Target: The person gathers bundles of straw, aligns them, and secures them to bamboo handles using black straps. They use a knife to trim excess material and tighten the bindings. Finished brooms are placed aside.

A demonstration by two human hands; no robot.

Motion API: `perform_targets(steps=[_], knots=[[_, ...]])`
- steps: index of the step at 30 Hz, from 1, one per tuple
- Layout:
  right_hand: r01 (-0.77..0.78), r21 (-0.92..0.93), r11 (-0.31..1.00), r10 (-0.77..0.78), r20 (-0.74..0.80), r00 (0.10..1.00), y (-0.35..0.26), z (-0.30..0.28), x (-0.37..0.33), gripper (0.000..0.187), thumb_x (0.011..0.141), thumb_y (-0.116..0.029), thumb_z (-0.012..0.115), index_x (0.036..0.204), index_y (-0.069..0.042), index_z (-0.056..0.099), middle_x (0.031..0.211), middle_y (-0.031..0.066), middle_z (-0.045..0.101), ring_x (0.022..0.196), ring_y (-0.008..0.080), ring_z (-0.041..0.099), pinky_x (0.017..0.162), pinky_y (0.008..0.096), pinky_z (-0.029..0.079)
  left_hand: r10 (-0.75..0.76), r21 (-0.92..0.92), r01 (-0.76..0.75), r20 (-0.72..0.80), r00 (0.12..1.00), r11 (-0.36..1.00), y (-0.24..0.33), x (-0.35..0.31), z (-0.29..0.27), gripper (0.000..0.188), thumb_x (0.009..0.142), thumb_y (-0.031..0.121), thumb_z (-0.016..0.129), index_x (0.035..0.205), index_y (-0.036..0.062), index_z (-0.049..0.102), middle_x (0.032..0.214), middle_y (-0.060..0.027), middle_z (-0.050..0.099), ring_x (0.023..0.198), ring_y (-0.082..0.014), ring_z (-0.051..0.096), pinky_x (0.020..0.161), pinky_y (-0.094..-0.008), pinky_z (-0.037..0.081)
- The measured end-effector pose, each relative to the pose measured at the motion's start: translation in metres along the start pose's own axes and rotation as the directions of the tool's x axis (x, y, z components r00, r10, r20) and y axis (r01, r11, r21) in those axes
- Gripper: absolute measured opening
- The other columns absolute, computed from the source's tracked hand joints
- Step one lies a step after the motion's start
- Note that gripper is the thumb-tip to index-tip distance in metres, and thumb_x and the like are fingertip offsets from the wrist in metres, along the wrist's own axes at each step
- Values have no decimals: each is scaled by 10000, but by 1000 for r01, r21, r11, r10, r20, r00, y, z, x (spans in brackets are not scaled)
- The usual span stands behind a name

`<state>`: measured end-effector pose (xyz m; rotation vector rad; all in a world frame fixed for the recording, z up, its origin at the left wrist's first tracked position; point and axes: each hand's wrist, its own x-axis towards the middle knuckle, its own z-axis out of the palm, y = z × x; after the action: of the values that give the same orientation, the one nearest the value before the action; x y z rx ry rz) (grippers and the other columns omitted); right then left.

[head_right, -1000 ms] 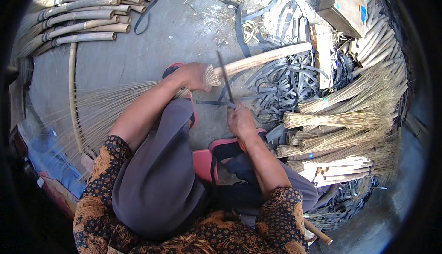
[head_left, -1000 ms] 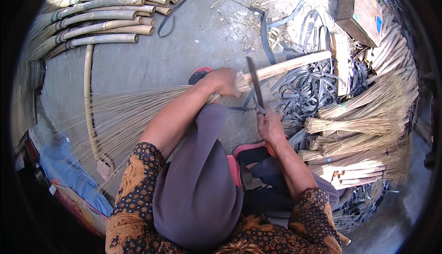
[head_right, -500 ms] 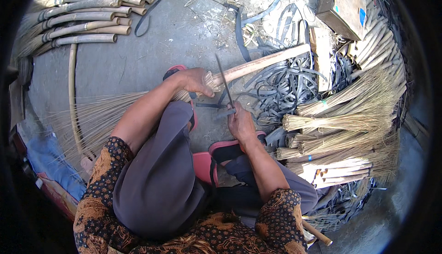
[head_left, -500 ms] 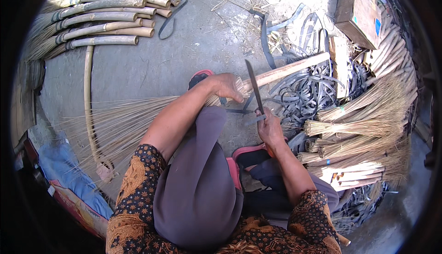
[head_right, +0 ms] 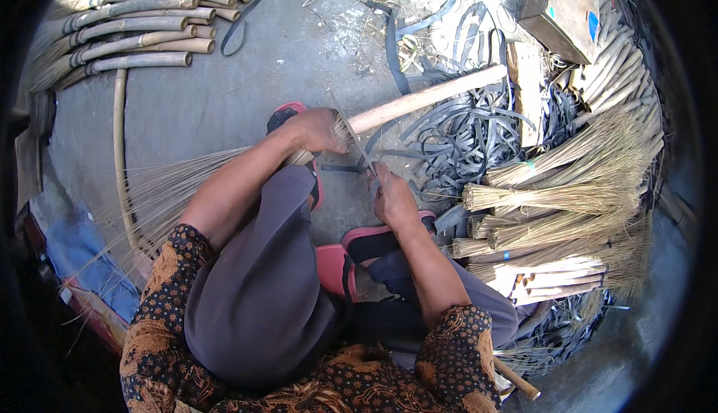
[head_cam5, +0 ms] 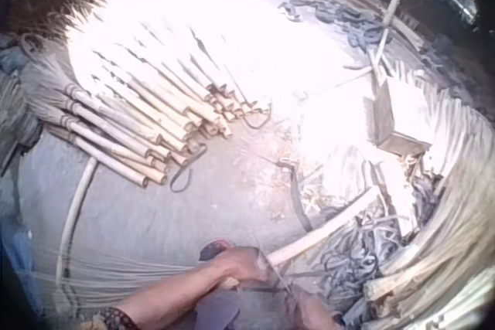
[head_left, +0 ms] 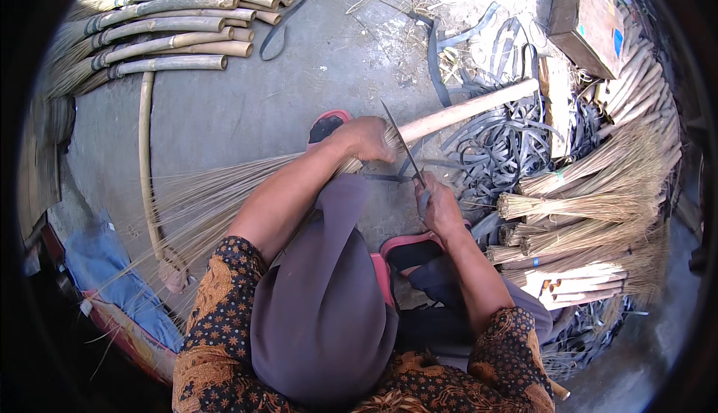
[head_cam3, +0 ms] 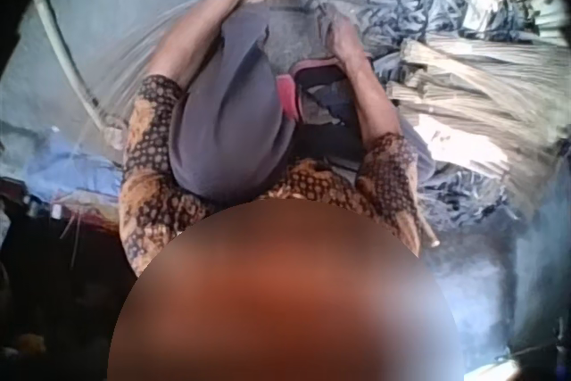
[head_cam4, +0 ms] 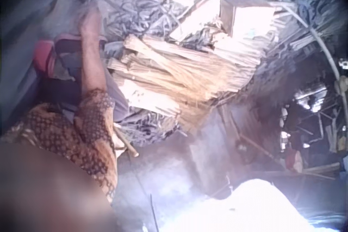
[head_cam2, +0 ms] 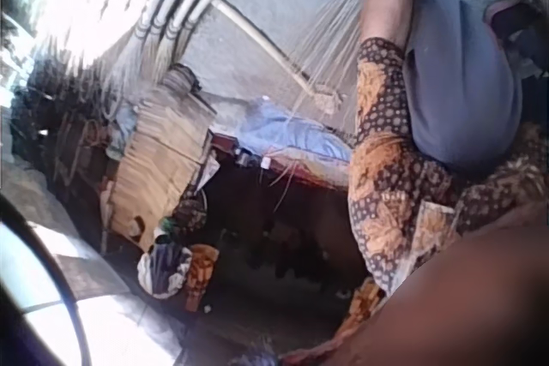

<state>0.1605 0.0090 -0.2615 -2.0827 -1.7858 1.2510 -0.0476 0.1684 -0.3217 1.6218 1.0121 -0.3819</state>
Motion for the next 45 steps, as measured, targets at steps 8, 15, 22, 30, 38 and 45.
perform_targets(steps=[8, 15, 22, 30, 38, 45], knots=[[-59, 47, 997, 58, 15, 998, 1, 7, 6, 182, 1014, -155, 584, 1161, -49, 597, 852, 321, 678, 883, 549, 659, 718, 554, 525, -118, 184, 180, -307, 944, 966, 27, -26, 2, 641, 751, 426, 845, 1151, -51, 692, 1083, -270, 753, 994, -397, 754, 894, -469, 591], [-52, 64, 997, 55, -44, 998, 3, 6, 5, 184, 1065, -215, 553, 1109, -42, 600, 827, 323, 650, 871, 560, 638, 689, 562, 504, 37, 75, -30, -92, 995, 997, 6, -4, -5, 616, 701, 386, 848, 1090, -70, 704, 989, -276, 750, 976, -397, 745, 865, -467, 579], [-77, 34, 996, 76, 5, 997, -4, 9, 3, 179, 1024, -166, 573, 1154, -42, 577, 865, 343, 662, 877, 546, 661, 708, 591, 505, 21, -90, -16, 51, 998, 996, 8, -7, -16, 632, 677, 406, 860, 1058, -82, 733, 1023, -277, 755, 976, -386, 751, 856, -449, 587], [-115, 143, 983, 129, -95, 987, 16, 17, 11, 181, 1044, -186, 559, 1153, -46, 596, 850, 324, 671, 858, 548, 663, 703, 585, 503, -45, 113, 61, -134, 990, 992, 18, -13, -11, 628, 707, 421, 854, 1055, -88, 736, 1050, -277, 752, 1001, -381, 749, 885, -453, 581], [-156, 155, 975, 164, -42, 986, 8, 5, 3, 179, 1036, -173, 569, 1163, -48, 586, 875, 328, 677, 919, 545, 660, 729, 577, 505, 126, -128, -122, 23, 992, 984, 1, 1, -9, 600, 696, 372, 844, 1106, -50, 724, 1031, -282, 750, 1003, -407, 735, 901, -458, 564], [-141, 120, 983, 145, -19, 989, 6, 10, 7, 199, 1014, -132, 565, 1187, -37, 594, 878, 333, 674, 936, 541, 660, 757, 579, 515, -171, 257, 240, -262, 950, 936, 32, -22, -4, 589, 756, 407, 817, 1103, -61, 728, 1082, -230, 765, 989, -358, 761, 880, -487, 587]])
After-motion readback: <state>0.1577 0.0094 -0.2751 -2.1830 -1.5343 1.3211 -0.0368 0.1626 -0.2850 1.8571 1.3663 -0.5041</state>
